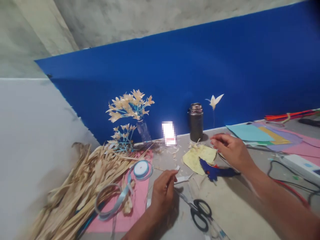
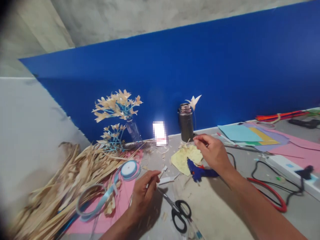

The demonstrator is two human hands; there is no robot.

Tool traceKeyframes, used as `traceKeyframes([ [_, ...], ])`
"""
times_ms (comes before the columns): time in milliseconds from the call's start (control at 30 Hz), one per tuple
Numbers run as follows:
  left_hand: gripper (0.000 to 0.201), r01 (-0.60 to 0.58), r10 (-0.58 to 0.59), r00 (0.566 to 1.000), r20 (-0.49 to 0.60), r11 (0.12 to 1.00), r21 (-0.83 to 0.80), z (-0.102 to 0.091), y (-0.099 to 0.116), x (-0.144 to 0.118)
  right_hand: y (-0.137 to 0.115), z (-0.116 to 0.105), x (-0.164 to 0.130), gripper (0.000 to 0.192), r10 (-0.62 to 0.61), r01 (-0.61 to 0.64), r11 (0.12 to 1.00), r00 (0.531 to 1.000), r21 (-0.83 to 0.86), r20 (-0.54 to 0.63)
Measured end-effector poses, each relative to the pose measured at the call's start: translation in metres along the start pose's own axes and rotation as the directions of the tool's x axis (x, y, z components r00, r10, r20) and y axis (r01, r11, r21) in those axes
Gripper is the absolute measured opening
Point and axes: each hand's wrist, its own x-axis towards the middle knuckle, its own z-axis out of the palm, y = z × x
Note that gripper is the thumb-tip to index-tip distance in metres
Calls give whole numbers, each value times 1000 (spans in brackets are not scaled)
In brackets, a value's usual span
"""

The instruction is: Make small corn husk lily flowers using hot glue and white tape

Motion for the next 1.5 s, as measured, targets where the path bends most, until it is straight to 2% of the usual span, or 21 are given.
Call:
traceKeyframes([
  [100, 26, 92, -92, 992, 82, 996, 7, 1, 4, -4, -13, 16, -15, 28, -9, 0, 999, 979, 47, 205],
  [233, 29, 37, -37, 988, 147, 999, 5, 3, 10, -10, -25, 33, -24, 31, -15, -30, 991, 942, 128, 335],
  [300, 30, 17, -18, 981, 195, 1000, 9, 6, 12, -12, -29, 44, -28, 30, -55, -7, 990, 906, 143, 419],
  [400, 31, 33, -36, 965, 258, 999, 15, 11, 11, -16, -32, 60, -36, 30, -80, -15, 985, 840, 171, 537],
  [467, 31, 66, -73, 961, 265, 997, 37, 14, 10, -18, -32, 67, -40, 31, -76, -34, 983, 818, 181, 570],
  [700, 18, -21, -27, 947, 321, 989, 146, 11, 15, -23, -36, 72, -44, 30, -24, -44, 991, 864, 124, 503],
  [800, 13, -92, 40, 937, 347, 987, 133, 9, 15, -22, -35, 76, -48, 32, -48, -18, 992, 859, 124, 510],
  [967, 17, -152, 67, 918, 391, 970, 191, 9, 17, -18, -14, 85, -62, 30, -33, -15, 995, 870, 94, 492],
  [1100, 14, -219, 80, 897, 435, 935, 279, -5, 35, -15, 5, 87, -67, 32, 1, -31, 998, 871, 52, 491],
  [1133, 10, -232, 65, 883, 465, 921, 312, -12, 42, -14, 8, 87, -66, 32, 5, -36, 998, 862, 51, 507],
  [1200, 8, -237, -36, 836, 548, 877, 418, -28, 55, -15, 10, 86, -64, 33, 19, -55, 997, 852, 53, 523],
  [1267, 18, -278, -84, 767, 636, 850, 448, -44, 65, -18, 7, 86, -62, 32, 46, -90, 994, 861, 62, 507],
  [1300, 20, -280, -94, 753, 652, 850, 446, -50, 68, -19, 5, 85, -61, 31, 60, -107, 992, 871, 69, 487],
  [1400, 23, -295, -42, 722, 690, 884, 362, -59, 68, -23, -6, 78, -59, 27, 61, -114, 987, 914, 110, 400],
  [1500, 34, -273, 7, 733, 681, 919, 285, -60, 61, -26, -12, 59, -47, 29, 48, -96, 984, 954, 150, 296],
])
